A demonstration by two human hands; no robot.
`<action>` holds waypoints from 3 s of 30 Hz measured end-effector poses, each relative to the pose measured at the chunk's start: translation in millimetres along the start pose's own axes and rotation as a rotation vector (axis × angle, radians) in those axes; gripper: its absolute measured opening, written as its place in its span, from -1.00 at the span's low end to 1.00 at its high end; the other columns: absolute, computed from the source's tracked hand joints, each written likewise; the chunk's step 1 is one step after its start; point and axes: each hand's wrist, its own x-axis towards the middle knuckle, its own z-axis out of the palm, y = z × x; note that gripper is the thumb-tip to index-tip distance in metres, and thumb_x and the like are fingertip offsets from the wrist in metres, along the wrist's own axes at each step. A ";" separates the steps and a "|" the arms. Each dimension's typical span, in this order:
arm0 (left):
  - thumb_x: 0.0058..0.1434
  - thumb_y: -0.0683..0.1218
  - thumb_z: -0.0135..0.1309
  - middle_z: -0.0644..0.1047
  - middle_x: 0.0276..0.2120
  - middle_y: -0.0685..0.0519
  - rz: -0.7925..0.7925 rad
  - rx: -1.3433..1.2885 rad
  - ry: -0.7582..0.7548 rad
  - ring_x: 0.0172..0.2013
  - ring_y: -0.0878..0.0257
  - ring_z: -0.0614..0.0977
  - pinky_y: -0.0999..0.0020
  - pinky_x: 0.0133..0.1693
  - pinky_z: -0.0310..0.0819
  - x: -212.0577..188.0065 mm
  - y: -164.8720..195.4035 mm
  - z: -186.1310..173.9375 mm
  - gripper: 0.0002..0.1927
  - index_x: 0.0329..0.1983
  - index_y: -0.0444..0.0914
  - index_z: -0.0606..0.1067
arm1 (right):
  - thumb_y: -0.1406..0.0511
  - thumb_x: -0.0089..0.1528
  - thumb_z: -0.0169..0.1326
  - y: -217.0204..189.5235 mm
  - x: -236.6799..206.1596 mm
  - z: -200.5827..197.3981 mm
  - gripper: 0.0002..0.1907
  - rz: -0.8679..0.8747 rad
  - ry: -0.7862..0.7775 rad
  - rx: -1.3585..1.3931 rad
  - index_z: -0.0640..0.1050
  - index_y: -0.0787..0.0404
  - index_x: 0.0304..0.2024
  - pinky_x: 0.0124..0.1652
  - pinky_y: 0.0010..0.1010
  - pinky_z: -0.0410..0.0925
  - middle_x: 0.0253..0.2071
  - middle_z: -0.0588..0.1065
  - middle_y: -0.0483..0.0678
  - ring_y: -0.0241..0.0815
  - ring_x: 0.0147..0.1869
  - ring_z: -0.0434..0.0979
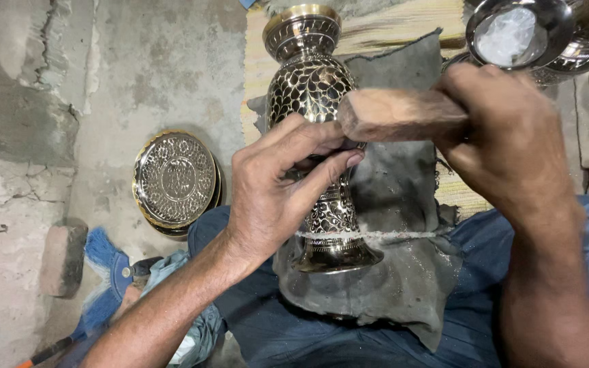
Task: The person sits on the floor and uses a chisel and wooden mallet to engrave patterns onto a silver-colored metal vase. They repeatedly strike the chisel against the vase's surface to create decorative indentations.
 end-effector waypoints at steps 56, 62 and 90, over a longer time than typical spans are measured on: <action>0.32 -0.09 0.33 0.59 -0.09 0.10 0.039 0.143 0.013 -0.09 0.34 0.71 0.52 -0.09 0.75 9.7 8.9 0.3 -0.72 0.04 -0.23 0.57 | 0.50 0.08 0.28 5.8 1.7 0.0 -0.66 -0.064 0.034 0.163 0.50 0.36 -0.11 -0.32 -0.15 0.45 -0.36 0.54 0.11 0.04 -0.28 0.60; 0.30 -0.09 0.34 0.67 -0.15 0.05 -0.015 -0.043 -0.002 -0.15 0.32 0.76 0.48 -0.18 0.83 2.7 -9.7 -6.1 -0.68 0.10 -0.17 0.59 | 0.45 0.24 0.30 -7.0 2.1 -5.6 -0.77 -0.012 0.068 0.177 0.50 0.34 -0.15 -0.31 -0.19 0.45 -0.29 0.54 0.08 -0.03 -0.26 0.63; 0.33 -0.15 0.32 0.65 -0.13 0.07 0.005 -0.118 -0.021 -0.12 0.35 0.75 0.50 -0.09 0.81 2.6 -6.0 -7.2 -0.70 0.10 -0.22 0.57 | 0.39 0.15 0.38 -8.9 -0.7 -7.7 -0.80 -0.223 0.134 -0.259 0.61 0.29 -0.24 -0.32 -0.21 0.47 -0.42 0.61 0.05 -0.14 -0.40 0.62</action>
